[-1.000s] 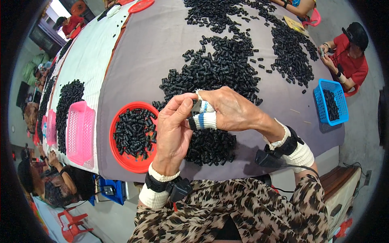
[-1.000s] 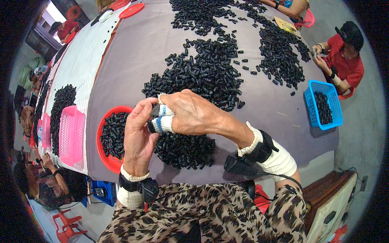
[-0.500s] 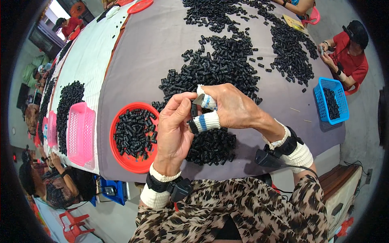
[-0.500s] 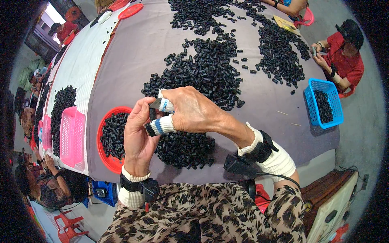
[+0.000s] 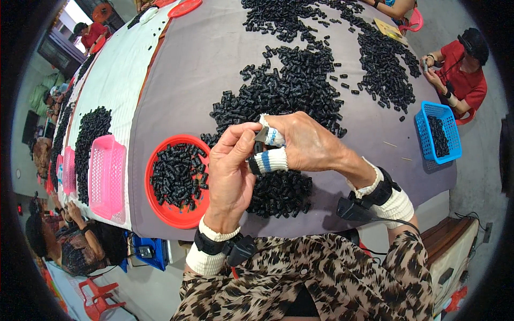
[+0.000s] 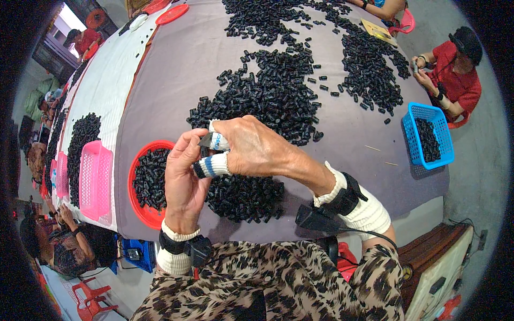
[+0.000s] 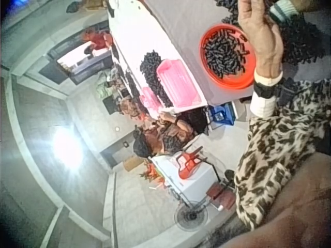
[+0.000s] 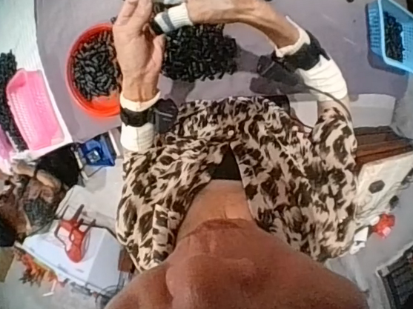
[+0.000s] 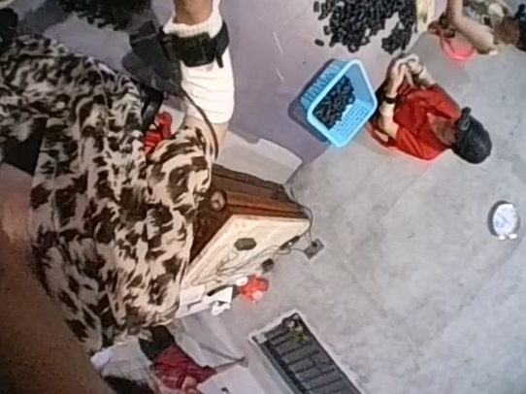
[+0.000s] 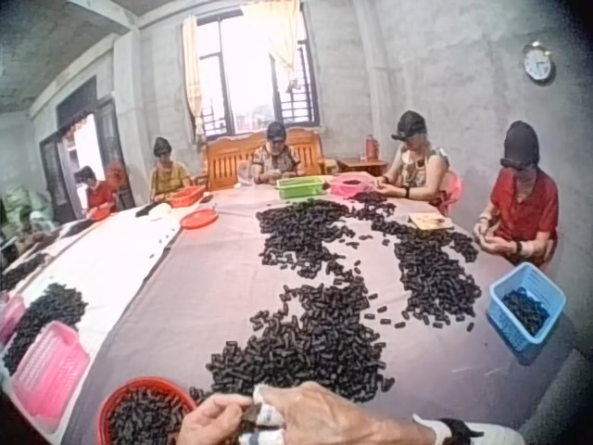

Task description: The person is inspecting and sorting small black plastic components at a shared work table.

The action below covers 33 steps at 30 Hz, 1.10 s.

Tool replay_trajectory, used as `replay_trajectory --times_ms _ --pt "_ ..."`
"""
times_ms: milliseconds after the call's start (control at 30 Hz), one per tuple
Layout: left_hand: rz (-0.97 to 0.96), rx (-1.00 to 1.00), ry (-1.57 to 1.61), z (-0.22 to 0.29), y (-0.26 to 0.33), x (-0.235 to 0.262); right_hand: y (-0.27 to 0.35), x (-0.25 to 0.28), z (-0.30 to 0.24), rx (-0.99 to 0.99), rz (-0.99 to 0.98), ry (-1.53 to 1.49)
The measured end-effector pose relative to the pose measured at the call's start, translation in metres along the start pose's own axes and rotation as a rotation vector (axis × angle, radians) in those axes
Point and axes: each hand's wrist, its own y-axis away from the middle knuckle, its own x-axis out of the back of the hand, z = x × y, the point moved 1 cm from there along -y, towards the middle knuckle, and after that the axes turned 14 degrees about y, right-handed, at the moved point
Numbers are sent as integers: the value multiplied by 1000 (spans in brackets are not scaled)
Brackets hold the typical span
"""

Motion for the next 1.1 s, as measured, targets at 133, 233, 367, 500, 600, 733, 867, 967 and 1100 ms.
replay_trajectory --times_ms 133,233,367,500,600,733,867,967,1100 --pt "38 -33 -35 0 0 -1 0 -2 -1 -6 -3 -1" --pt "49 -31 -40 -1 -1 -1 1 -3 1 -17 -12 34" --pt "53 -8 19 -1 0 -2 4 -3 1 -18 33 -57" --pt "24 18 89 -2 0 -2 5 1 -1 -60 59 -103" --pt "28 21 138 -2 1 -3 5 2 -1 -89 42 -138" --pt "44 23 51 -1 -1 1 5 3 1 -65 45 -88" --pt "37 33 16 -2 -4 4 5 3 -1 -85 39 -103" --pt "50 39 85 -3 -3 -1 6 5 0 -95 40 -122" --pt "58 28 77 -4 0 -3 5 1 8 -53 52 -112"
